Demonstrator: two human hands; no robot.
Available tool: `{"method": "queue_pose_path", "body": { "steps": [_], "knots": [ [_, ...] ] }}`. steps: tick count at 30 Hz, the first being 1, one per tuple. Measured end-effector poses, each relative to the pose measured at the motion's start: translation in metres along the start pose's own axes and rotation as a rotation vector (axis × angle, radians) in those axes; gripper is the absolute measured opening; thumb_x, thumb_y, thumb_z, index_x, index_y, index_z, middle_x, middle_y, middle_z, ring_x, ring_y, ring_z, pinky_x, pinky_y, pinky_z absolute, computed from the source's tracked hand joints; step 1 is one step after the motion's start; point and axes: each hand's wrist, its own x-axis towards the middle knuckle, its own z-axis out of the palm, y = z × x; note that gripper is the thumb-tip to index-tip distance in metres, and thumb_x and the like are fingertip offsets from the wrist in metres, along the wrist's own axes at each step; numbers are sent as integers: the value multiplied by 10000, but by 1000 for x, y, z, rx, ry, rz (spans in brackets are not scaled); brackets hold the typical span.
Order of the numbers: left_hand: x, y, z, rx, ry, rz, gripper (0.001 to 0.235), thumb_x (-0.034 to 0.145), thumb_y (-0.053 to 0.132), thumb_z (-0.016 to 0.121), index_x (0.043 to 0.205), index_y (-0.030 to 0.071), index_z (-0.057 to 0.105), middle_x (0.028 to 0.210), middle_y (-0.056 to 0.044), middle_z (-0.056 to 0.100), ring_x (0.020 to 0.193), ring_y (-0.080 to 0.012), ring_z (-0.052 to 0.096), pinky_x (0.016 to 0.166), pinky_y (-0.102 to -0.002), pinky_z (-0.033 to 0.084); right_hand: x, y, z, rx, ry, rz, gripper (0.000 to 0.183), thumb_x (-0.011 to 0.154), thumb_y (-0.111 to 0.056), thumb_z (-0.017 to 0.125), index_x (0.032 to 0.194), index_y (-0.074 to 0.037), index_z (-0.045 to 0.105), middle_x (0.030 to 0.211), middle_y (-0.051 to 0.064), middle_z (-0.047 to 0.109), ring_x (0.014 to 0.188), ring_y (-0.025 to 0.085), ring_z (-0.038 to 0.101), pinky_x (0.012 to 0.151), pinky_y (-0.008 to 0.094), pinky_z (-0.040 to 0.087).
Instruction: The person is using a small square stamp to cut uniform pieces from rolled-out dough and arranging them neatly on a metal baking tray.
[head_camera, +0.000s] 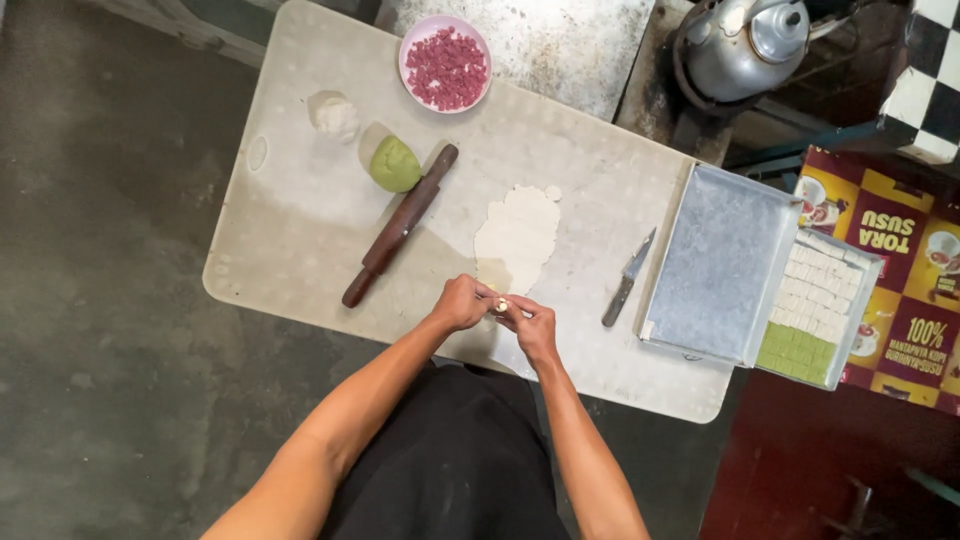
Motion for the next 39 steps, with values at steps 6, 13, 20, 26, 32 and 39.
{"method": "queue_pose_path", "body": {
  "steps": [6, 13, 20, 26, 32, 39],
  "knots": [
    [2, 2, -1, 20, 26, 3, 260, 770, 223, 830, 984, 75, 826, 908, -153, 794, 834, -238, 780, 799, -355, 600, 27, 0, -11, -21, -101, 206, 369, 987, -164, 533, 1187, 97, 701, 1015, 199, 748, 888, 309, 756, 794, 403, 669],
    [13, -20, 8, 7, 131, 4, 275, 698, 257, 871, 815, 47, 736, 788, -96, 740, 725, -212, 717, 690, -358, 561, 27, -26, 50, -343, 60, 379, 645, 1038, -528, 336, 1050, 6, 697, 887, 136, 715, 785, 289, 684, 582, 415, 574],
    [13, -29, 8, -20, 172, -79, 358, 761, 315, 845, 707, 53, 607, 648, -124, 651, 610, -229, 609, 623, -373, 515, 55, 30, 48, -666, 327, 115, 795, 1061, -509, 273, 731, 65, 712, 732, 250, 714, 761, 436, 693, 744, 511, 516],
    [22, -59, 12, -39, 140, -79, 377, 704, 328, 868, 711, 41, 624, 675, -92, 675, 638, -195, 631, 628, -353, 530, 55, 34, 53, -755, 395, 88, 767, 1063, -486, 292, 792, 86, 724, 826, 326, 709, 876, 503, 689, 860, 560, 505],
    [1, -97, -11, -383, -116, -416, 512, 982, 562, 543, 1009, 74, 695, 829, -70, 679, 698, -167, 653, 638, -353, 509, 62, 32, 45, -799, 388, 72, 752, 1053, -483, 327, 789, 91, 735, 847, 342, 698, 900, 516, 669, 888, 553, 491],
    [-28, -150, -77, -250, 102, -266, 428, 965, 436, 639, 1012, 17, 708, 850, -76, 718, 747, -177, 702, 709, -345, 547, 38, 40, 51, -796, 257, -7, 714, 1085, -449, 341, 689, 73, 625, 694, 257, 625, 698, 412, 580, 758, 521, 453]
  ]
}}
